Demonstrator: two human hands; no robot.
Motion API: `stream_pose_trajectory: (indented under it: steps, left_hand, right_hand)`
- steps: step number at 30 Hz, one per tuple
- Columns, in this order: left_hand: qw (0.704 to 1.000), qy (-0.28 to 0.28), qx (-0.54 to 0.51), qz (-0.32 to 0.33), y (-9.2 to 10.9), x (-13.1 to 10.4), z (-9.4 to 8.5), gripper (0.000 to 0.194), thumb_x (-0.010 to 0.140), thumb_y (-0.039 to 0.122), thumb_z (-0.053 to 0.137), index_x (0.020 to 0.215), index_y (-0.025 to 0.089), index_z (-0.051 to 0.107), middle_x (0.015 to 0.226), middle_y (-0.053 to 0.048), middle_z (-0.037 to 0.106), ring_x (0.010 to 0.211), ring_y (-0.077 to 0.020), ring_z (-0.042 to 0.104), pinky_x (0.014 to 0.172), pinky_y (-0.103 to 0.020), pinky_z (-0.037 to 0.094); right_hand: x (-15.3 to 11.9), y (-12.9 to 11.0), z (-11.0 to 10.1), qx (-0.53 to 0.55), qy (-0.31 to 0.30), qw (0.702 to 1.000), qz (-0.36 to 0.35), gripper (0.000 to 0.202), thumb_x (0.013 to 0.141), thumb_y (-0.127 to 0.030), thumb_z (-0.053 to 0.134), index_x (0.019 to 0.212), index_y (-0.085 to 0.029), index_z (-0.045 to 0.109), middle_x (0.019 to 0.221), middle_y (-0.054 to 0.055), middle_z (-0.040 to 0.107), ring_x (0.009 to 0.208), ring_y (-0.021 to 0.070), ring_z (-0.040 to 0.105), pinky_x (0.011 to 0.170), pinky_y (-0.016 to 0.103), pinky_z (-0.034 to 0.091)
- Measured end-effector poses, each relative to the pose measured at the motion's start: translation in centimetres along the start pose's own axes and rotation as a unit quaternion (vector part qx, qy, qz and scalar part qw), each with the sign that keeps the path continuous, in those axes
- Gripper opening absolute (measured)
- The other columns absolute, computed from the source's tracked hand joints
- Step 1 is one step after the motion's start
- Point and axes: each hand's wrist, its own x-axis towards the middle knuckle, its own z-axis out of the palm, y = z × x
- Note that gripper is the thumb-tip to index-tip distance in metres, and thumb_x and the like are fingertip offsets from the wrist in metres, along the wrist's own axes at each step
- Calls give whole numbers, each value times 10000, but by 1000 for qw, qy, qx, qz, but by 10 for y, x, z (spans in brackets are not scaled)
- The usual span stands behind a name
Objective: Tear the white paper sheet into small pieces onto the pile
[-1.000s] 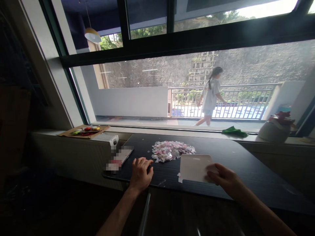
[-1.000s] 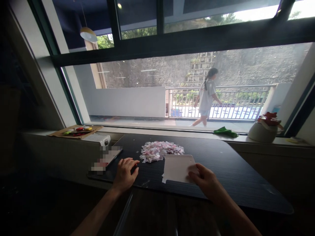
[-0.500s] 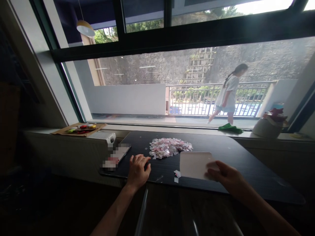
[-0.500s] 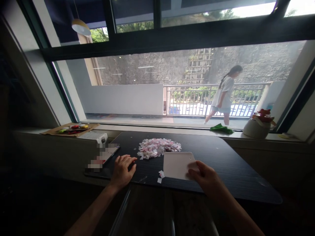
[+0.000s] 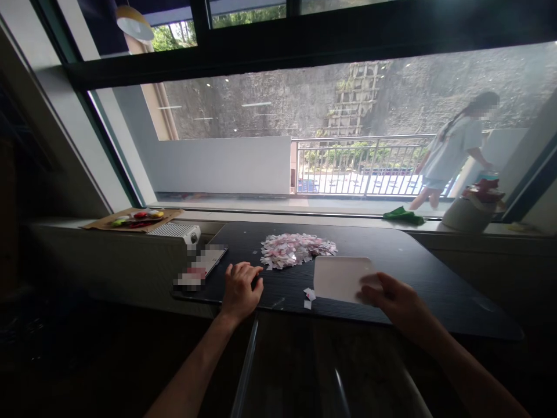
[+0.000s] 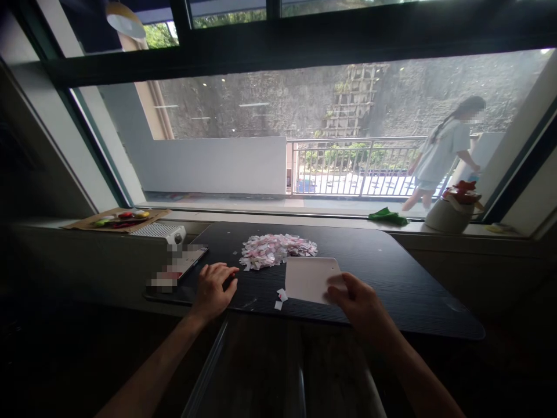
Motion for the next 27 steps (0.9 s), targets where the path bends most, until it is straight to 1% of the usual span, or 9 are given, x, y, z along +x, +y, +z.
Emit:
stream_pose_trajectory:
  steps: [5,10,13,15,17,19,21,23,27]
  left_hand:
    - [1000,0,3,3,0,0,-1,205,790,200,520,962,219,629,913,-43,678,1065,-260,536,1028,-519,265]
    - [1000,1,2,6,1,0,-2,210,793,204,514,968,217,629,903,-39,673,1069,-257,529,1031,-512,263]
    - [1000,0,4,8,1,0,-2,208,792,206,513,962,214,631,896,-40,673,1060,-257,532,1025,-511,268]
    - [1000,-1,4,8,1,0,-3,204,790,205,513,956,211,632,890,-40,674,1057,-258,533,1023,-513,269]
    - [1000,-1,4,7,1,1,-3,202,790,205,513,953,208,632,889,-42,674,1058,-260,533,1024,-511,270]
    - [1000,0,3,7,1,1,-3,208,791,208,511,960,208,632,895,-43,673,1061,-260,531,1026,-511,269]
    - [1000,1,2,8,1,1,-2,213,791,214,512,966,213,632,899,-43,672,1063,-261,529,1029,-513,263]
    - [1000,1,1,9,1,1,-2,212,791,220,512,965,222,633,901,-42,672,1066,-261,528,1032,-513,257]
    - [1000,2,5,9,0,0,-1,208,794,220,508,961,224,632,911,-44,675,1064,-260,530,1029,-507,264]
  right_hand:
    - [-1,-1,-6,-10,-18,1000,2,331,656,-488,698,789,-190,639,705,34,700,703,231,692,673,331,550]
    - [-3,-2,-22,-76,14,997,6,279,656,-442,699,796,-206,645,729,34,716,704,235,691,648,321,544]
    - [-2,-3,-12,-41,-3,999,0,284,684,-450,676,810,-199,635,741,46,718,727,236,694,669,326,547]
    - [-1,-3,-3,-24,-34,999,-3,306,684,-461,673,816,-188,635,754,54,716,739,238,694,673,330,552]
    - [-1,-2,-2,-47,-55,997,-6,305,681,-459,668,812,-184,638,752,48,710,728,229,689,655,322,552]
    - [-2,-1,-8,-96,-39,995,-9,270,693,-438,648,803,-192,639,732,34,704,695,212,679,632,308,543]
    - [-3,0,-17,-142,1,990,-14,231,712,-415,620,805,-205,638,726,26,705,665,199,671,621,302,532]
    - [-3,-1,-23,-159,21,987,-18,224,725,-411,600,825,-214,636,732,27,710,660,199,671,618,301,526]
    - [-1,-4,-17,-167,20,985,-39,218,742,-398,579,851,-219,635,726,28,716,654,193,667,607,290,518]
